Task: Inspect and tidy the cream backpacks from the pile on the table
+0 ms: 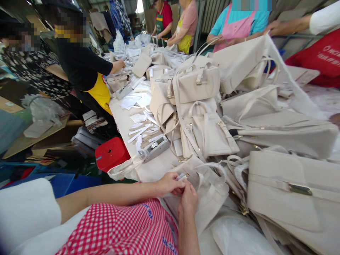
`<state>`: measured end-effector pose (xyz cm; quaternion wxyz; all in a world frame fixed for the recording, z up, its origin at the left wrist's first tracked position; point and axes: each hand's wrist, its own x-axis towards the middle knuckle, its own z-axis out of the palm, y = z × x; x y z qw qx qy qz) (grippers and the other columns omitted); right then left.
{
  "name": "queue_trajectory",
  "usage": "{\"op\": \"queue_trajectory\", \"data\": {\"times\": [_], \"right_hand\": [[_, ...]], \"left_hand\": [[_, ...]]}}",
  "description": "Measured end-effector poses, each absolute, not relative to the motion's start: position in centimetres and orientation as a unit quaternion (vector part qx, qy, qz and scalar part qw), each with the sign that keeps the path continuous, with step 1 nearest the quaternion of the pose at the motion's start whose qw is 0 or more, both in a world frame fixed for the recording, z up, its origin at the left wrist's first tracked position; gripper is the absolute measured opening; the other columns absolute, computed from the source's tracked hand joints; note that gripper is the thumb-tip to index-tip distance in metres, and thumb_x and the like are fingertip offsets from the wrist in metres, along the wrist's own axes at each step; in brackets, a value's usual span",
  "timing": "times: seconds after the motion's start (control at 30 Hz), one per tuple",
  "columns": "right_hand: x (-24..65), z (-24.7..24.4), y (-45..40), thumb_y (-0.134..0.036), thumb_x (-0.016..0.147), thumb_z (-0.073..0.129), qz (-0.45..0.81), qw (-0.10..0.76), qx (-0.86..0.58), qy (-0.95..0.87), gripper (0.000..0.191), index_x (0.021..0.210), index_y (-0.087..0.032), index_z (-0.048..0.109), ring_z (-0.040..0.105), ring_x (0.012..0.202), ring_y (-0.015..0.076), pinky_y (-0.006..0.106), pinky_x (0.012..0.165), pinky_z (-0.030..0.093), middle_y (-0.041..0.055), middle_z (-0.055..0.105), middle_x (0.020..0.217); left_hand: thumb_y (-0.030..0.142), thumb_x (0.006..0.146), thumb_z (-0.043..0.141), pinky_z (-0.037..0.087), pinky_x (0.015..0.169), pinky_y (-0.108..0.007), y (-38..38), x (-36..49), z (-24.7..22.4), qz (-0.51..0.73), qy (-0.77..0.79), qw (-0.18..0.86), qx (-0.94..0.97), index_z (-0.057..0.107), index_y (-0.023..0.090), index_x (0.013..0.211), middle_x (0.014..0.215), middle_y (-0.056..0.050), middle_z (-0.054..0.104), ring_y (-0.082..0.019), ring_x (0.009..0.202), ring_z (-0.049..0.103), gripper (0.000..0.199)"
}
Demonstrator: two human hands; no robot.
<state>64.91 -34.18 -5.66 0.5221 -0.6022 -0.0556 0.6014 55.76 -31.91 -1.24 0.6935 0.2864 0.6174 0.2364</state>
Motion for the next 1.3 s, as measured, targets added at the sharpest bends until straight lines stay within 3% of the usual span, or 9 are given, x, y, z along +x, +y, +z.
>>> {"op": "queue_trajectory", "data": {"times": [0.13, 0.43, 0.57, 0.73, 0.93, 1.0, 1.1, 1.17, 1.3], "right_hand": [[65.2, -5.4, -33.9, -0.04, 0.05, 0.084, 0.613, 0.506, -0.605, -0.048, 0.038, 0.073, -0.015, 0.068, 0.061, 0.05, 0.0163, 0.027, 0.043, 0.049, 0.0007, 0.07, 0.062], [65.5, -4.3, -33.1, -0.038, 0.042, 0.088, 0.627, 0.483, -0.61, -0.049, 0.041, 0.069, -0.016, 0.065, 0.058, 0.045, 0.0144, 0.023, 0.039, 0.045, -0.0017, 0.066, 0.054], [65.6, -4.4, -33.0, -0.037, 0.042, 0.087, 0.622, 0.485, -0.614, -0.047, 0.039, 0.066, -0.017, 0.065, 0.057, 0.046, 0.0136, 0.023, 0.04, 0.045, -0.0028, 0.065, 0.053], [65.9, -5.0, -33.1, -0.036, 0.047, 0.086, 0.628, 0.48, -0.611, -0.054, 0.037, 0.071, -0.017, 0.067, 0.062, 0.053, 0.015, 0.024, 0.046, 0.049, -0.0013, 0.069, 0.059], [66.1, -4.4, -33.1, -0.056, 0.058, 0.082, 0.635, 0.468, -0.611, -0.065, 0.044, 0.07, -0.016, 0.067, 0.063, 0.055, 0.0158, 0.025, 0.049, 0.051, 0.0014, 0.068, 0.061], [65.9, -4.2, -33.0, -0.054, 0.051, 0.087, 0.627, 0.473, -0.615, -0.068, 0.046, 0.067, -0.016, 0.066, 0.06, 0.052, 0.0135, 0.023, 0.047, 0.05, -0.0008, 0.066, 0.058], [65.8, -4.1, -32.9, -0.05, 0.039, 0.092, 0.624, 0.48, -0.612, -0.072, 0.048, 0.061, -0.017, 0.065, 0.056, 0.049, 0.0114, 0.022, 0.046, 0.049, -0.0039, 0.062, 0.054], [65.8, -4.0, -32.9, -0.05, 0.038, 0.091, 0.628, 0.48, -0.607, -0.078, 0.047, 0.059, -0.018, 0.064, 0.055, 0.05, 0.012, 0.023, 0.048, 0.051, -0.0043, 0.061, 0.052], [65.9, -3.8, -32.9, -0.052, 0.041, 0.089, 0.634, 0.482, -0.596, -0.101, 0.044, 0.059, -0.02, 0.064, 0.056, 0.051, 0.0134, 0.026, 0.05, 0.051, -0.0037, 0.062, 0.053]], "left_hand": [[0.019, 0.084, 0.063, 0.052, 0.056, -0.023, -32.1, 56.5, -2.2, 0.274, 0.606, 0.697, 0.267, 0.05, 0.018, 0.085, 0.058, 0.004, 0.065, -0.011, 0.051, 0.063, 0.013], [0.025, 0.088, 0.056, 0.053, 0.06, -0.026, -32.6, 55.5, -3.2, 0.286, 0.622, 0.608, 0.403, 0.059, 0.017, 0.092, 0.068, 0.0, 0.067, -0.015, 0.06, 0.065, 0.009], [0.02, 0.089, 0.052, 0.052, 0.072, -0.025, -32.6, 54.7, -2.4, 0.269, 0.599, 0.528, 0.539, 0.067, 0.018, 0.091, 0.076, -0.002, 0.069, -0.016, 0.073, 0.065, 0.016], [0.014, 0.087, 0.047, 0.05, 0.073, -0.024, -32.4, 54.2, -2.1, 0.24, 0.577, 0.481, 0.615, 0.071, 0.018, 0.092, 0.073, -0.002, 0.068, -0.016, 0.073, 0.064, 0.025], [0.011, 0.083, 0.05, 0.049, 0.085, -0.027, -32.1, 53.8, -2.6, 0.234, 0.55, 0.46, 0.657, 0.071, 0.017, 0.091, 0.082, -0.004, 0.07, -0.018, 0.084, 0.064, 0.024], [0.01, 0.081, 0.052, 0.048, 0.091, -0.029, -32.1, 53.7, -2.6, 0.244, 0.535, 0.487, 0.646, 0.071, 0.018, 0.086, 0.083, -0.004, 0.07, -0.018, 0.088, 0.064, 0.021], [0.011, 0.074, 0.06, 0.049, 0.092, -0.031, -31.9, 53.6, -2.1, 0.261, 0.543, 0.62, 0.503, 0.067, 0.018, 0.076, 0.078, -0.002, 0.069, -0.019, 0.086, 0.065, 0.009], [0.016, 0.073, 0.063, 0.053, 0.083, -0.033, -31.4, 53.5, -1.8, 0.256, 0.545, 0.694, 0.394, 0.062, 0.017, 0.077, 0.074, -0.001, 0.068, -0.018, 0.078, 0.067, 0.003], [0.031, 0.08, 0.062, 0.055, 0.063, -0.029, -29.6, 53.3, -0.9, 0.212, 0.562, 0.755, 0.264, 0.058, 0.016, 0.079, 0.064, -0.001, 0.066, -0.018, 0.062, 0.069, 0.016]]}}
